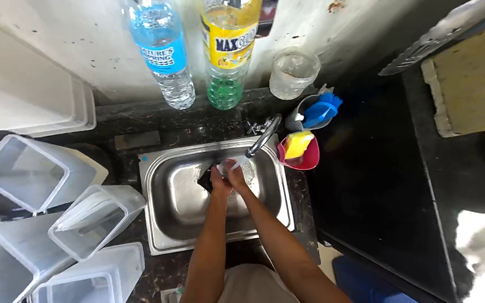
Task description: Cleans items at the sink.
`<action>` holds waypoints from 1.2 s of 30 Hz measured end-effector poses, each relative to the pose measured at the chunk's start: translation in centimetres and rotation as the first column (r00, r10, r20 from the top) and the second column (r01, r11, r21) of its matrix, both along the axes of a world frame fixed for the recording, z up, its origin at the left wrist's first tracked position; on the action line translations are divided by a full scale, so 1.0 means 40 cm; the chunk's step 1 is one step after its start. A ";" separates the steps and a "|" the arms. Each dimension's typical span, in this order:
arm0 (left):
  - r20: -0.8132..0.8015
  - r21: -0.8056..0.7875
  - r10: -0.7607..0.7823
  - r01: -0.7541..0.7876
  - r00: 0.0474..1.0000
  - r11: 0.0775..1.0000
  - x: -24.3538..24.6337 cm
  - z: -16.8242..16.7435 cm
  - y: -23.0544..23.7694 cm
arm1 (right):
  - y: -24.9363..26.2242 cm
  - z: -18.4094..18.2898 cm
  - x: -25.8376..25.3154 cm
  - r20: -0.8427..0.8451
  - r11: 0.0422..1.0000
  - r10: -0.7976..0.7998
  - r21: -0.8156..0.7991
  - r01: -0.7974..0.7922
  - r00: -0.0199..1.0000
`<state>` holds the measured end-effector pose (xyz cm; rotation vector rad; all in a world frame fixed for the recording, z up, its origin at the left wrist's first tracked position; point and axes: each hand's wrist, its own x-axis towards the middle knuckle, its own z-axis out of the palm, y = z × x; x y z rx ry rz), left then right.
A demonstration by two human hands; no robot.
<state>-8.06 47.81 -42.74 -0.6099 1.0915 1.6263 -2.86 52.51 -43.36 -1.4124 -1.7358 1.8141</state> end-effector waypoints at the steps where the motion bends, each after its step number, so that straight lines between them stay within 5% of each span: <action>1: 0.052 0.035 0.012 -0.014 0.999 0.999 -0.002 -0.007 -0.002 | 0.010 -0.001 0.014 0.043 0.995 0.069 0.071 -0.072 0.997; 4: 0.110 0.042 0.027 -0.032 0.994 0.999 -0.001 -0.028 0.003 | 0.053 0.028 0.067 0.094 0.966 0.221 0.113 -0.231 0.971; 11: 0.105 -0.077 -0.032 0.040 0.994 0.996 0.010 -0.032 0.015 | 0.083 0.105 0.067 0.124 0.960 0.077 0.260 -0.107 0.989; 17: -0.032 0.020 -0.072 0.072 0.997 0.997 0.019 -0.042 0.005 | 0.056 0.136 0.001 -0.014 0.994 0.104 -0.035 -0.105 0.994; 19: -0.051 0.046 -0.110 0.112 0.993 0.993 0.011 -0.043 -0.001 | 0.048 0.141 -0.007 0.029 0.992 0.087 -0.099 -0.083 0.996; 24: -0.034 -0.009 -0.077 0.077 0.996 0.997 0.006 -0.039 0.028 | 0.049 0.143 -0.018 0.164 0.979 0.128 0.139 -0.152 0.978; 29: -0.163 0.004 -0.156 0.159 0.974 0.987 0.002 -0.038 0.043 | 0.040 0.223 0.039 0.444 0.962 0.171 0.118 -0.247 0.880; 33: -0.160 0.131 -0.098 0.120 0.982 0.984 0.000 -0.042 0.034 | 0.034 0.123 0.065 0.210 0.987 0.151 0.014 -0.158 0.966; 36: -0.104 0.258 -0.009 0.036 0.995 0.965 -0.002 -0.047 0.023 | 0.023 0.111 0.055 0.283 0.959 0.239 0.083 -0.272 0.929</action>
